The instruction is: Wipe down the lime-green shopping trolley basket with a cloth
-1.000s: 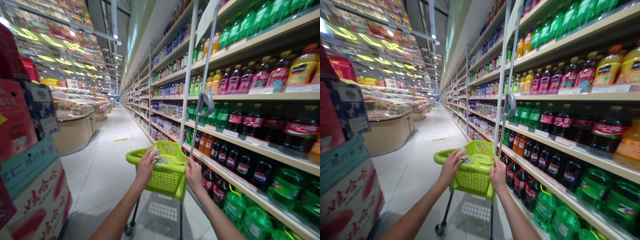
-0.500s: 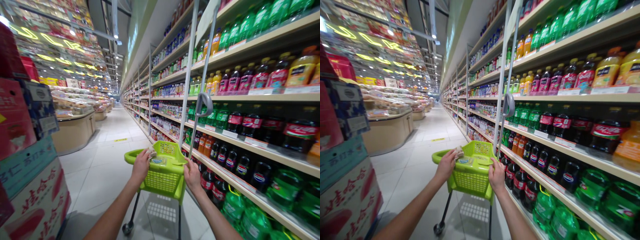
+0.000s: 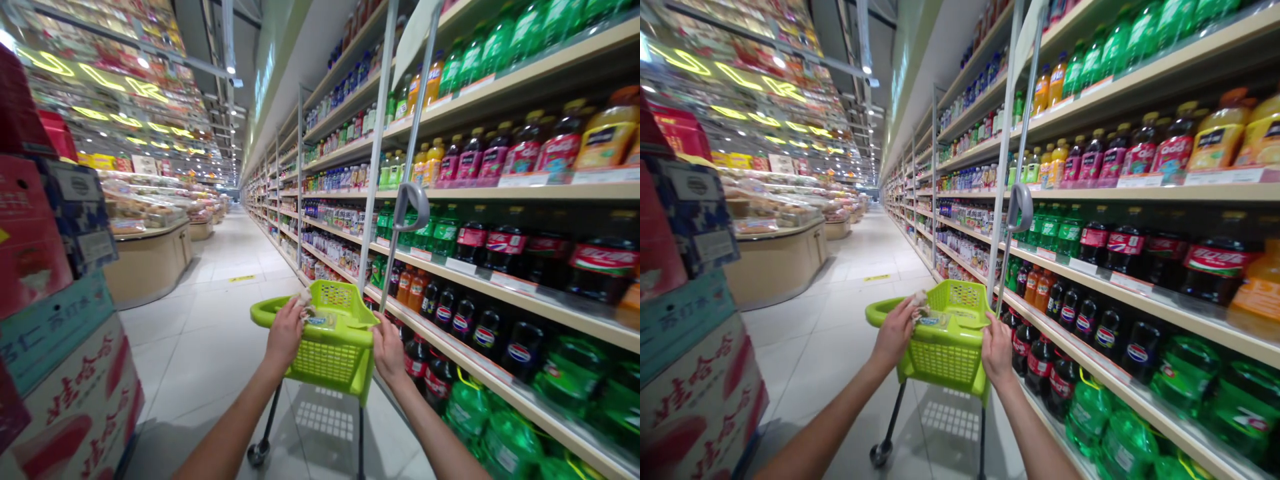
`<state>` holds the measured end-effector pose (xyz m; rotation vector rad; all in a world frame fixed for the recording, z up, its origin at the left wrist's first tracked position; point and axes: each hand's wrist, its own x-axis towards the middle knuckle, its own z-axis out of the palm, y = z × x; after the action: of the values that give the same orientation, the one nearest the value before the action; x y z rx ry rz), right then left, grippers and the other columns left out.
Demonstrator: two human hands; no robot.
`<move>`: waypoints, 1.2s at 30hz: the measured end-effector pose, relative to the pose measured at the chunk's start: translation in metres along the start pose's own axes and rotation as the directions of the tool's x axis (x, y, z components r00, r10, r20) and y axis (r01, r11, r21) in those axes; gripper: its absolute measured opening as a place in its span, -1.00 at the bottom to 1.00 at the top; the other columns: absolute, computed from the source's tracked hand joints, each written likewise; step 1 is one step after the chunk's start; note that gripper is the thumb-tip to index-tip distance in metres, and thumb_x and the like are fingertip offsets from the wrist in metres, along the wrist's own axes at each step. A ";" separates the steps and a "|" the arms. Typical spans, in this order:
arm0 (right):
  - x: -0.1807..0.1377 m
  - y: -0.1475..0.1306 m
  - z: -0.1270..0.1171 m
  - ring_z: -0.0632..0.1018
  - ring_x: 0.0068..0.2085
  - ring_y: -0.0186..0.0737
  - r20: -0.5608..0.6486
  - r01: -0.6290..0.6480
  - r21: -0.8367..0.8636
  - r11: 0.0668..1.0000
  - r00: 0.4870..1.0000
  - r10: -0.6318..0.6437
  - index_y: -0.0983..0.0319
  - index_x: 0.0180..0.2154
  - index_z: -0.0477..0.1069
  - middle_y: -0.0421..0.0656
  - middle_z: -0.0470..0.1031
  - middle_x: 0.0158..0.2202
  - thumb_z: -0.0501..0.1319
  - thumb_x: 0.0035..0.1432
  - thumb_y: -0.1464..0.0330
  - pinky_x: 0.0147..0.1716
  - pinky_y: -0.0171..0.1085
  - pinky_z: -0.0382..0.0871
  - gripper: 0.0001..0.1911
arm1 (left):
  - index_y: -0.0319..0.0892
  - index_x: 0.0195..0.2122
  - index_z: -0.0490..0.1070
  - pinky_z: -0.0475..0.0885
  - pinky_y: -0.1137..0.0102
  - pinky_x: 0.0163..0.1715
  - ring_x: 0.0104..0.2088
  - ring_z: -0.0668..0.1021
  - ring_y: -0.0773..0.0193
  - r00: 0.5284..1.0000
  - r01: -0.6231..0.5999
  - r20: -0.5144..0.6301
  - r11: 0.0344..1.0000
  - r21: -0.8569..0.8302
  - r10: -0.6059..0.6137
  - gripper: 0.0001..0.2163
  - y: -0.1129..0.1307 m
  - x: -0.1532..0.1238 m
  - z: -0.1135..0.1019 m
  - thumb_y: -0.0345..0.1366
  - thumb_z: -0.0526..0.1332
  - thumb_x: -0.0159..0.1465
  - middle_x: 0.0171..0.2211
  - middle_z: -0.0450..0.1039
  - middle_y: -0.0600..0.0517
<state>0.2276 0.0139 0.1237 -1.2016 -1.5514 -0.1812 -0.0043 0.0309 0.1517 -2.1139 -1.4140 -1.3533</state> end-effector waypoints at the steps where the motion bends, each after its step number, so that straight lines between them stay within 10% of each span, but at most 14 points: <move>1: 0.000 -0.001 0.001 0.44 -0.20 -0.13 -0.012 -0.001 -0.003 1.000 1.000 0.001 0.24 -0.07 0.26 -0.10 0.46 -0.27 -0.10 0.15 0.27 -0.21 -0.11 0.32 -0.63 | -0.13 -0.11 0.35 0.31 0.17 0.01 0.01 0.37 0.19 0.999 -0.034 0.015 0.999 -0.015 0.035 -0.73 0.008 -0.001 0.003 -0.43 0.00 0.19 -0.01 0.33 -0.06; 7: 0.000 -0.001 -0.001 0.43 -0.15 -0.14 0.000 0.035 0.006 0.999 0.999 -0.035 0.23 -0.07 0.26 -0.07 0.44 -0.16 -0.13 0.17 0.25 -0.15 -0.11 0.30 -0.62 | -0.18 -0.10 0.34 0.29 0.20 0.04 0.05 0.33 0.19 0.909 -0.376 0.144 0.919 -0.117 0.390 -0.75 0.070 -0.007 0.028 -0.38 0.01 0.23 0.01 0.33 -0.09; 13: 0.001 -0.001 -0.004 0.45 -0.21 -0.15 0.012 0.029 -0.015 0.999 1.000 -0.029 0.24 -0.06 0.26 -0.10 0.46 -0.27 -0.12 0.17 0.26 -0.19 -0.11 0.31 -0.62 | -0.16 -0.10 0.34 0.31 0.16 0.02 0.03 0.36 0.18 0.999 -0.035 -0.041 0.999 -0.007 0.035 -0.73 -0.010 -0.007 0.003 -0.41 -0.03 0.22 0.04 0.28 -0.09; 21: 0.001 -0.001 -0.002 0.44 -0.19 -0.16 0.016 0.066 -0.050 0.997 0.998 -0.066 0.24 -0.08 0.27 -0.08 0.45 -0.21 -0.12 0.18 0.27 -0.18 -0.12 0.30 -0.64 | -0.14 -0.06 0.32 0.26 0.18 0.07 0.09 0.29 0.19 0.942 -0.320 0.079 0.945 -0.072 0.325 -0.72 0.039 -0.014 0.021 -0.40 -0.03 0.24 0.06 0.28 -0.05; 28: 0.002 0.003 -0.001 0.44 -0.21 -0.15 -0.016 0.056 -0.098 0.994 0.998 -0.057 0.27 -0.11 0.29 -0.07 0.47 -0.24 -0.12 0.16 0.29 -0.12 -0.07 0.24 -0.65 | -0.18 -0.11 0.35 0.32 0.16 0.01 0.02 0.36 0.15 0.999 0.031 -0.016 0.998 0.046 -0.030 -0.73 -0.025 -0.007 -0.008 -0.41 -0.03 0.21 0.04 0.28 -0.10; 36: 0.001 0.004 -0.002 0.43 -0.15 -0.15 -0.008 0.070 -0.079 0.994 0.997 -0.071 0.24 -0.09 0.27 -0.07 0.45 -0.17 -0.13 0.17 0.29 -0.09 -0.06 0.21 -0.65 | -0.17 -0.06 0.30 0.25 0.18 0.07 0.10 0.27 0.21 0.935 -0.312 0.141 0.944 -0.103 0.325 -0.72 0.065 -0.012 0.021 -0.42 -0.03 0.23 0.07 0.27 -0.08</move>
<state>0.2315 0.0154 0.1238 -1.2057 -1.5903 -0.2973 0.0607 0.0057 0.1482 -2.4188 -1.0198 -1.1552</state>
